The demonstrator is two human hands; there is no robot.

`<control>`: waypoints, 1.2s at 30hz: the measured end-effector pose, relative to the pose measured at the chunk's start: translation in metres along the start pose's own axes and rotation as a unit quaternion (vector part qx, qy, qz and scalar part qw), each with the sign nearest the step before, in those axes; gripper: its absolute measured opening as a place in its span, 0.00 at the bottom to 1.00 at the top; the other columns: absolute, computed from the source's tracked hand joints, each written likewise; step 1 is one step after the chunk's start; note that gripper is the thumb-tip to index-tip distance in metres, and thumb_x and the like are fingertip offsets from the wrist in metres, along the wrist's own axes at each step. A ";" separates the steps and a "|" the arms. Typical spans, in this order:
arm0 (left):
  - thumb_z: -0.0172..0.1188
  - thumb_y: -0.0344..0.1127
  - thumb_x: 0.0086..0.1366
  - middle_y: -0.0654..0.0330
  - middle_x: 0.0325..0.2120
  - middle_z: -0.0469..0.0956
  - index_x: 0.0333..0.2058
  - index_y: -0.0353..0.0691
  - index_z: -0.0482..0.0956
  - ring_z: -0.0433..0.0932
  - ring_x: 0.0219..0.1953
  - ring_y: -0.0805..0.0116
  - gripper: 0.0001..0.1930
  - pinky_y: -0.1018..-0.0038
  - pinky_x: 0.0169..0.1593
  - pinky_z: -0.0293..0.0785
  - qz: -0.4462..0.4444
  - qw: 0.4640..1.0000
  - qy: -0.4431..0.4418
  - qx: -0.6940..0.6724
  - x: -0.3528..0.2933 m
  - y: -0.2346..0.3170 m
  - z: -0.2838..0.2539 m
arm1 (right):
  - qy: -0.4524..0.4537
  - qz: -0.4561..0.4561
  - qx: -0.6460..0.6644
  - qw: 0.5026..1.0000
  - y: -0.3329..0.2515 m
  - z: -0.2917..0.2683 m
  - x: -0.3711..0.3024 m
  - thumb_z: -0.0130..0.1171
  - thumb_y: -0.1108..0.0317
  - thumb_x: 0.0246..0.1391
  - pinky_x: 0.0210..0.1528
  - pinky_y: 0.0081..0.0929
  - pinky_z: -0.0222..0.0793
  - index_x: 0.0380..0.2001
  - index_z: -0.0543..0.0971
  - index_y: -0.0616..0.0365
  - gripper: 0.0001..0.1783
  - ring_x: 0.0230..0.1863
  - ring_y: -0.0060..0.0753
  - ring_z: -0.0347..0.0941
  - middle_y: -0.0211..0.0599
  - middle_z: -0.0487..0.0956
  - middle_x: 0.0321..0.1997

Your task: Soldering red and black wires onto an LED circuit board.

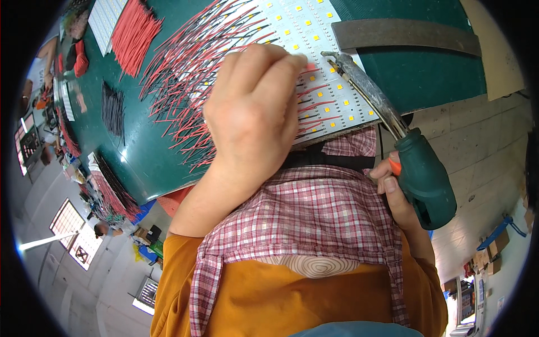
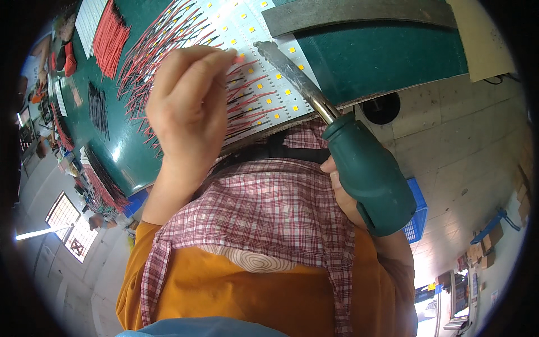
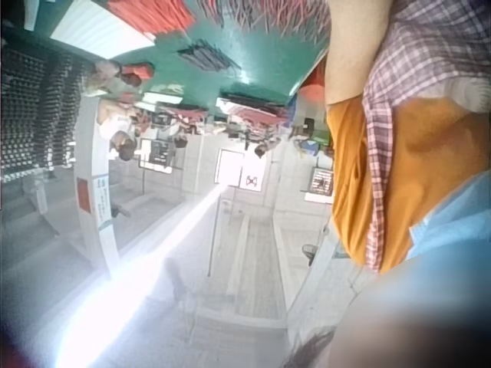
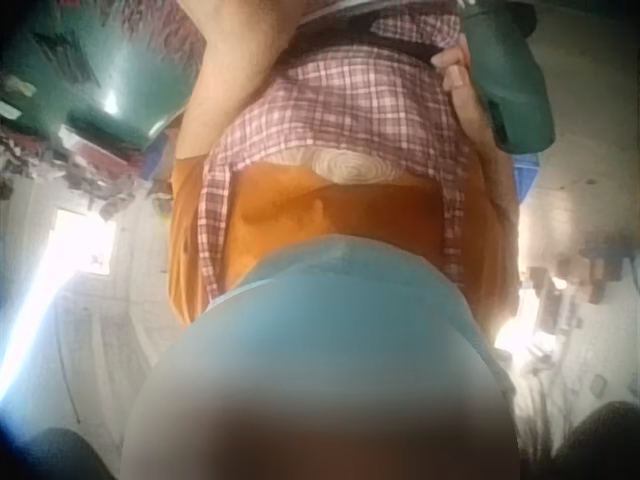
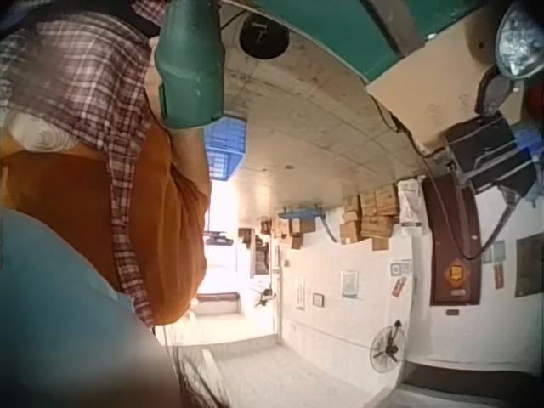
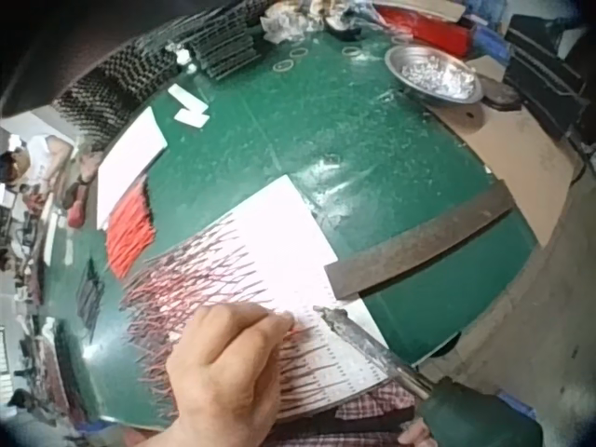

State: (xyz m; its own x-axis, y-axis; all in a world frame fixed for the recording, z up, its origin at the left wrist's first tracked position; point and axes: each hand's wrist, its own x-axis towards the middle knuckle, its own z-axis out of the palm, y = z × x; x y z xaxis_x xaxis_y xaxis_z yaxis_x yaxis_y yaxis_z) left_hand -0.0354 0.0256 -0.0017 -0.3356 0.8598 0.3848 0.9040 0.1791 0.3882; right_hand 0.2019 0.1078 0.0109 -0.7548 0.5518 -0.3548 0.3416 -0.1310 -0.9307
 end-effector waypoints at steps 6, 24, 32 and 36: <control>0.59 0.27 0.43 0.64 0.22 0.70 0.29 0.42 0.79 0.71 0.28 0.66 0.10 0.74 0.26 0.69 0.034 0.996 -0.007 0.079 0.002 -0.002 0.007 | -0.054 -0.066 -0.041 0.996 0.011 -0.003 0.001 0.50 0.73 0.57 0.32 0.21 0.67 0.44 0.68 0.62 0.12 0.25 0.19 0.64 0.38 0.75 0.31; 0.59 0.30 0.42 0.65 0.24 0.71 0.29 0.41 0.79 0.72 0.28 0.69 0.12 0.77 0.23 0.70 0.038 0.992 -0.022 0.120 0.002 0.005 0.010 | -0.004 0.024 0.045 0.999 -0.001 -0.004 0.000 0.53 0.78 0.51 0.39 0.23 0.68 0.40 0.75 0.61 0.11 0.34 0.25 0.71 0.33 0.77 0.34; 0.60 0.26 0.43 0.64 0.24 0.71 0.29 0.42 0.79 0.71 0.26 0.65 0.10 0.72 0.27 0.70 -0.006 1.000 0.010 0.005 0.007 -0.006 0.008 | -0.014 0.014 -0.002 1.000 -0.007 -0.003 0.009 0.52 0.79 0.53 0.41 0.25 0.69 0.36 0.76 0.60 0.07 0.35 0.28 0.72 0.34 0.77 0.34; 0.60 0.27 0.43 0.64 0.23 0.70 0.28 0.41 0.79 0.71 0.26 0.66 0.10 0.73 0.26 0.69 0.014 0.999 0.003 0.052 0.009 -0.005 0.011 | -0.054 -0.076 -0.073 0.993 0.006 -0.009 0.007 0.48 0.72 0.58 0.31 0.20 0.67 0.47 0.66 0.58 0.13 0.25 0.19 0.64 0.42 0.75 0.34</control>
State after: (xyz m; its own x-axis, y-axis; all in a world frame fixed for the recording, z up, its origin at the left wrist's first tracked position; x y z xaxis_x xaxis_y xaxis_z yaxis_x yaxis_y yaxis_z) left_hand -0.0398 0.0378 -0.0088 -0.3103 0.8628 0.3990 0.9358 0.2034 0.2878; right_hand 0.2037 0.1179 0.0036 -0.8566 0.4638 -0.2262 0.2906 0.0712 -0.9542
